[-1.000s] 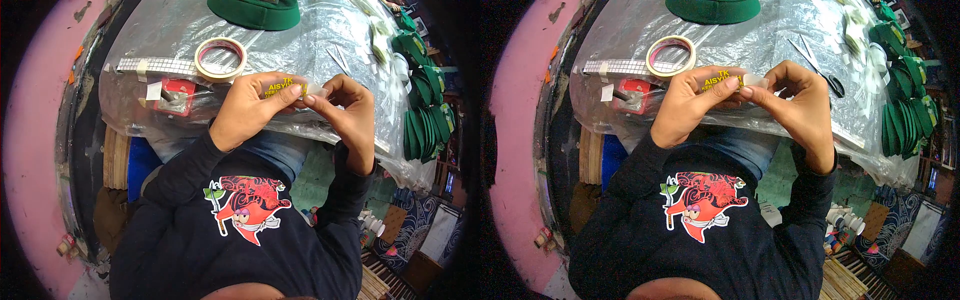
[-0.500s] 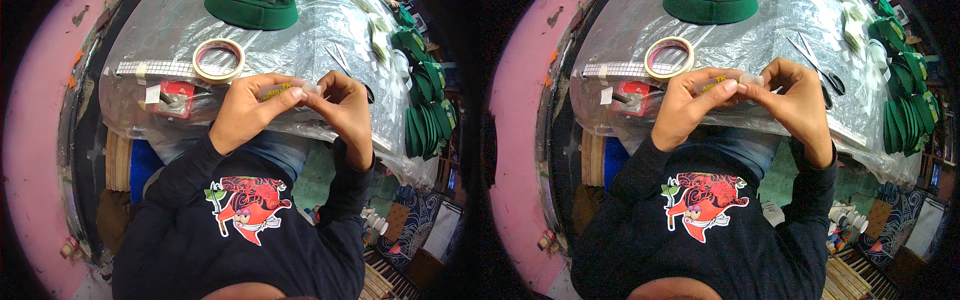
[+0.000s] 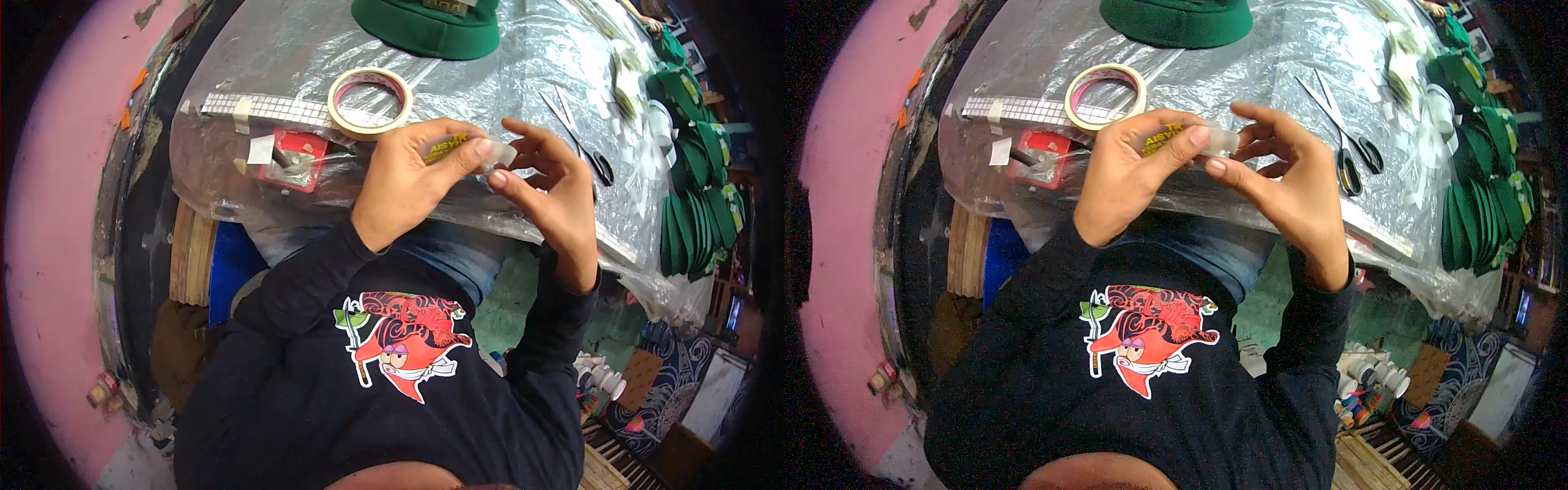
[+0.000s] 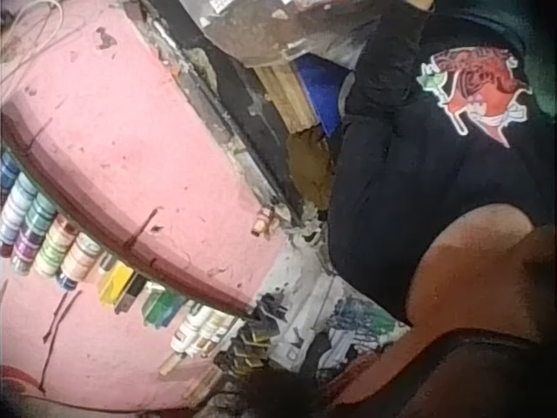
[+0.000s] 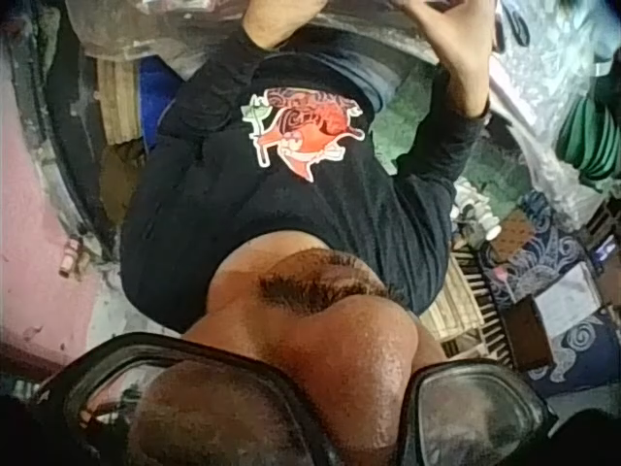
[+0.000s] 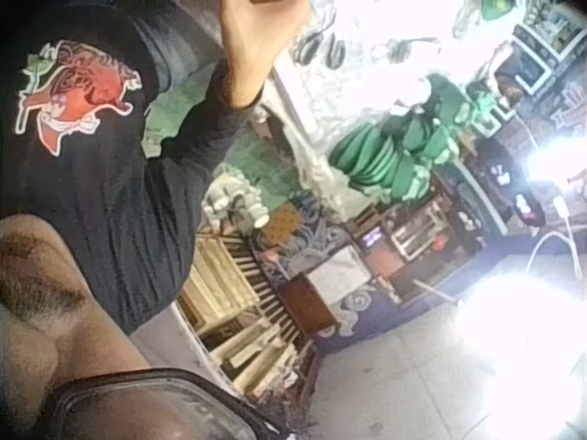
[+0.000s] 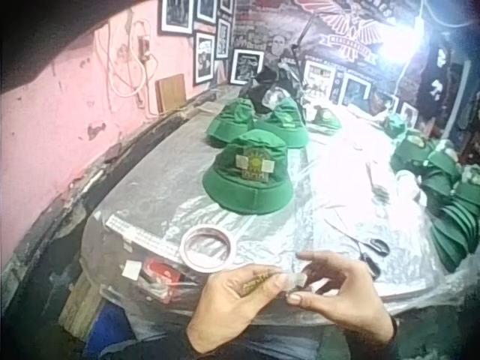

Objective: Applying printed labels or tags to green bucket hats on a production table.

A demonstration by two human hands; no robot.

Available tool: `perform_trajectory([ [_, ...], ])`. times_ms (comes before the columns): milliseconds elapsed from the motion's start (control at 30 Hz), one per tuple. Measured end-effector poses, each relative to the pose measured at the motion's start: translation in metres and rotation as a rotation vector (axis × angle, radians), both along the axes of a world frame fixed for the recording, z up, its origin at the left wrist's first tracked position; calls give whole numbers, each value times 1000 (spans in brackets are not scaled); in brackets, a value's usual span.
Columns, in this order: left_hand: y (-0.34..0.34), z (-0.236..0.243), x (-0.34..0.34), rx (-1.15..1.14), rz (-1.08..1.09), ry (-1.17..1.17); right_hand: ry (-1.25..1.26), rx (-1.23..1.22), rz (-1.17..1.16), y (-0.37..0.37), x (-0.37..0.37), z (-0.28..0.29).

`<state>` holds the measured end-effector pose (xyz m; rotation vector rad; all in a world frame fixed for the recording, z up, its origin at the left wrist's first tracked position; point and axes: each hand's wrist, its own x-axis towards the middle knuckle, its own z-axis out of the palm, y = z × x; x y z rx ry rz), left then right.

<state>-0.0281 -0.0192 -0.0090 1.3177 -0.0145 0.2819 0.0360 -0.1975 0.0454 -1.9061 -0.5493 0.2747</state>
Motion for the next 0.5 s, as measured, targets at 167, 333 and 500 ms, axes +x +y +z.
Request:
perform_trajectory([
  [167, -2, -8, -2, 127, 18, -61, -64, 26, 25, 1, -4, 0],
  [333, 6, 6, -22, 191, 59, -97, -70, 95, 121, 6, -7, -3],
  [500, 23, 26, -49, 494, 334, -263, 8, 213, 140, 18, -17, -2],
])
